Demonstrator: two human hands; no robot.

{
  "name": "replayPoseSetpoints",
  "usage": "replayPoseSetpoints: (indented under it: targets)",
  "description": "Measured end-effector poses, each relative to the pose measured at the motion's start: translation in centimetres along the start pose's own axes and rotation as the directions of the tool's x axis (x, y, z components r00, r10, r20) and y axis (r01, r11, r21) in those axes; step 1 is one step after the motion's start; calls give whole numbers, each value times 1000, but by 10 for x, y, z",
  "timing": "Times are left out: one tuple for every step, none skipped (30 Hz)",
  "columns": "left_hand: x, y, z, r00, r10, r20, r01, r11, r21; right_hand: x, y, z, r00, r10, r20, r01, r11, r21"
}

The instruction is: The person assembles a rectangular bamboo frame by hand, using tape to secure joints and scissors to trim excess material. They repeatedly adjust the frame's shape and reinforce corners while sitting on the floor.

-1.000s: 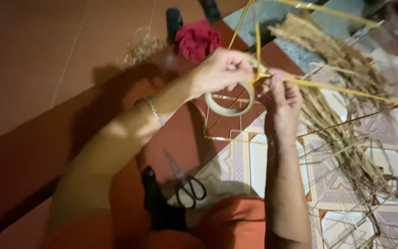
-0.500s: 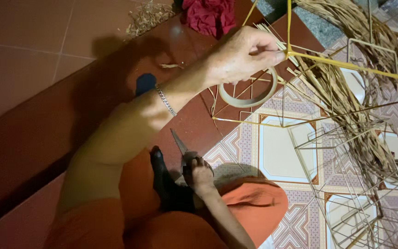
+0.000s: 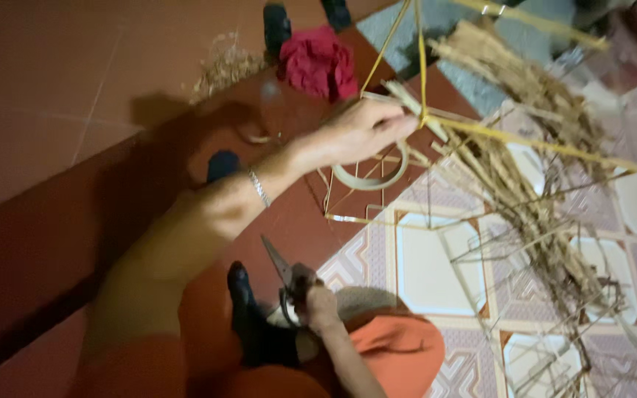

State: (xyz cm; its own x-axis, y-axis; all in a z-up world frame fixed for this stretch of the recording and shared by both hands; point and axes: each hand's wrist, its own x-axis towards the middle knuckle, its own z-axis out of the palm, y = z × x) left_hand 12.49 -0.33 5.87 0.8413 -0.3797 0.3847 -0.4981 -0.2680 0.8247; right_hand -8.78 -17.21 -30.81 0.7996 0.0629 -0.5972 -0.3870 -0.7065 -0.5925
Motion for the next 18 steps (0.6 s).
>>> replayPoseSetpoints:
  targets:
    - [-1,0,-2,997,70,-27,-72,995,-66,1,-6,-7,980,175,96,-198,916,348]
    - [-2,0,-2,999,32,-41,-38,990,-133,2,-11,-14,991,90,95,-118,929,350]
    - [-2,-2,-2,999,-6,-51,-5,980,-199,3,-13,-23,996,5,94,-38,935,352]
    - [-2,-4,-1,997,-49,-56,32,962,-272,0,-12,-34,993,-73,98,35,935,352]
    - [-1,-7,0,997,-34,-74,11,959,-283,-3,-11,-46,983,-151,102,106,930,351]
    - [-2,-11,2,995,-21,-94,-7,956,-294,-8,-9,-56,968,-226,111,175,920,350]
    - [-2,-14,4,994,-9,-113,-26,952,-305,-14,-8,-67,946,-299,120,242,905,348]
    - [-1,-16,5,990,45,-136,-84,952,-295,-23,-8,-76,958,-271,92,195,854,483]
    - [0,-18,7,983,99,-158,-141,948,-284,-37,-6,-87,968,-239,71,148,780,607]
    - [1,-19,7,971,154,-181,-200,941,-272,-48,-7,-101,977,-205,55,104,689,717]
    - [3,-20,4,965,166,-201,-210,951,-226,-53,-12,-117,997,-75,-30,72,676,734]
    - [2,-20,2,961,173,-217,-215,959,-185,-61,-16,-131,992,67,-107,37,656,754]
    - [2,-19,0,956,181,-233,-218,965,-144,-68,-20,-145,987,-55,-149,150,628,764]
    - [3,-18,-2,962,140,-233,-179,971,-156,-75,-24,-157,966,-174,-191,258,585,769]
    - [4,-15,-4,968,99,-232,-140,976,-168,-80,-26,-170,928,-290,-233,358,528,770]
    - [4,-12,-6,972,57,-228,-100,979,-179,-84,-26,-181,875,-398,-274,449,458,767]
    - [4,-9,-6,970,64,-234,-108,977,-181,-87,-25,-192,808,-499,-314,529,378,760]
    - [4,-6,-7,969,69,-239,-115,977,-182,-88,-23,-203,727,-590,-351,596,288,750]
